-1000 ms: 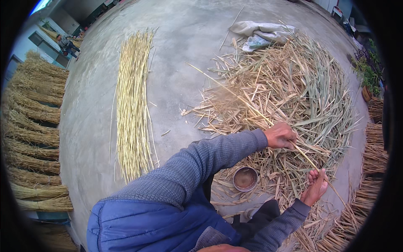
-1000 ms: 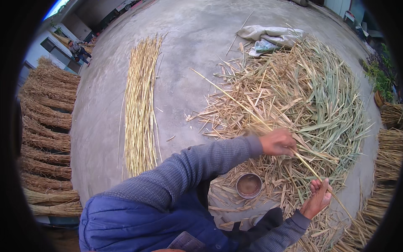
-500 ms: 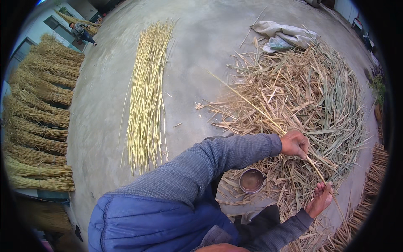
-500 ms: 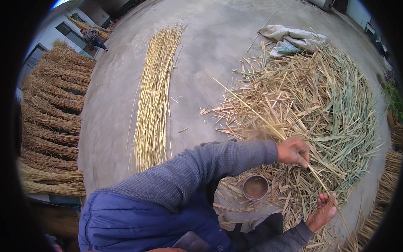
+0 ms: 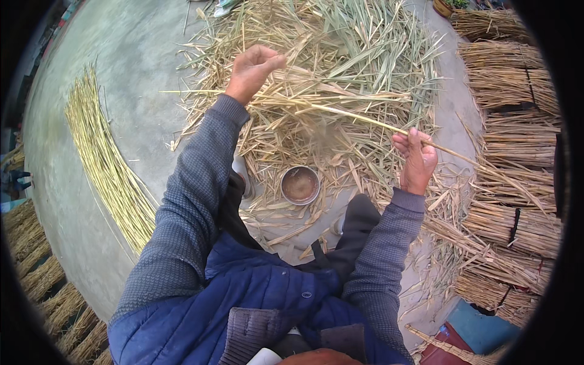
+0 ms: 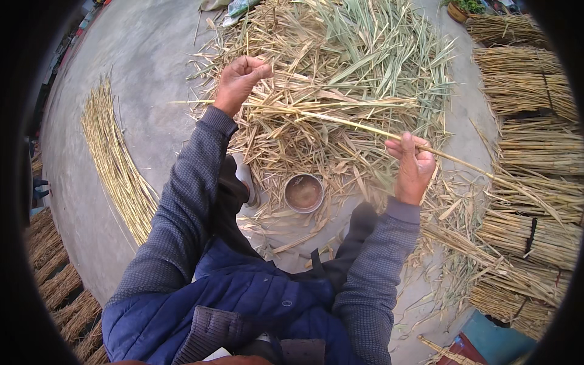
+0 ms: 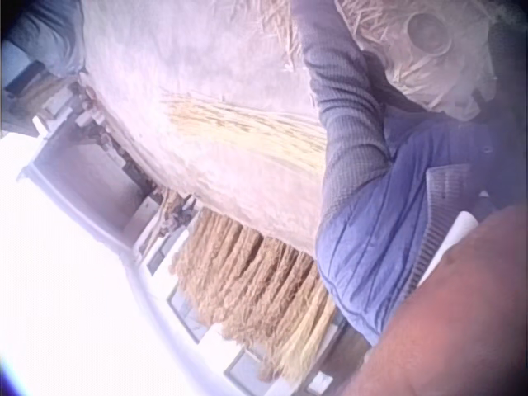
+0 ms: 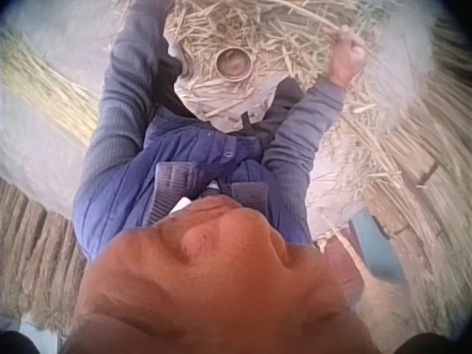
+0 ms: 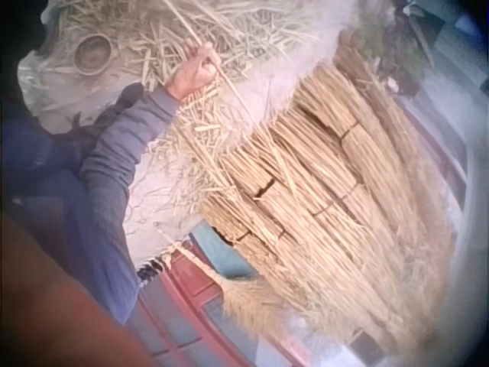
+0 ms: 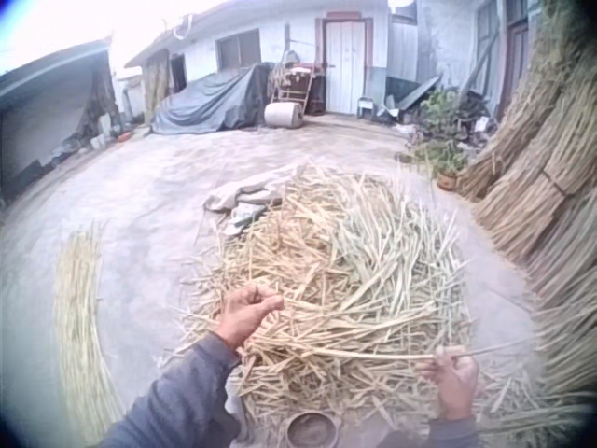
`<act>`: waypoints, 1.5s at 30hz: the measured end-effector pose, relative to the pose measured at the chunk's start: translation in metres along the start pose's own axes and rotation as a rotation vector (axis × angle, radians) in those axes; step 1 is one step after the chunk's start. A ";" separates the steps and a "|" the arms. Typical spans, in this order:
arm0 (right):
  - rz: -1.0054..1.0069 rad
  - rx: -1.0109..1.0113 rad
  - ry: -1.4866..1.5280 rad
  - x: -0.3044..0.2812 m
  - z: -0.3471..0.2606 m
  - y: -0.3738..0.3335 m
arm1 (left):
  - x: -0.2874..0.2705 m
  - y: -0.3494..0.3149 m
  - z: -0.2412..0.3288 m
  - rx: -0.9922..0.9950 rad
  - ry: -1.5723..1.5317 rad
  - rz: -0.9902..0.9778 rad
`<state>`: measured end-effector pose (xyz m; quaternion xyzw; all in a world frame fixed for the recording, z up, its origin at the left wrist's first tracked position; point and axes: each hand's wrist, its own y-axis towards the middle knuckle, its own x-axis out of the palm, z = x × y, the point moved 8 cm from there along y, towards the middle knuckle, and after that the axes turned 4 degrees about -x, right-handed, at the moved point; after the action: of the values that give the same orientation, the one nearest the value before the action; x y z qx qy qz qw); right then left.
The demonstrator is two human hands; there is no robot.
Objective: The person sits on the floor and repeatedly strips thin fibers from long dried straw stalks by hand. They hold each stalk with both hands, pull off the fibers, and drop the processed stalks onto a pile on the floor.
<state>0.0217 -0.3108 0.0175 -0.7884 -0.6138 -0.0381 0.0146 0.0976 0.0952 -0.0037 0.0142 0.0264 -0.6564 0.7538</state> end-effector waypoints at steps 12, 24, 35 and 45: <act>-0.049 -0.102 0.064 0.005 -0.015 -0.004 | 0.100 -0.033 -0.021 -0.114 0.122 -0.673; -0.088 -0.210 0.032 -0.002 -0.028 -0.008 | 0.050 -0.001 -0.024 -0.089 0.203 -0.155; -0.056 -0.170 0.083 0.001 -0.020 -0.005 | 0.095 -0.030 -0.029 -0.070 0.327 -0.712; 0.003 -0.164 0.132 -0.006 -0.025 -0.005 | 0.107 -0.043 -0.017 -0.103 0.252 -0.671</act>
<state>0.0144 -0.3170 0.0419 -0.7836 -0.6053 -0.1399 -0.0096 0.0694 -0.0160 -0.0266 0.0476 0.1551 -0.8582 0.4869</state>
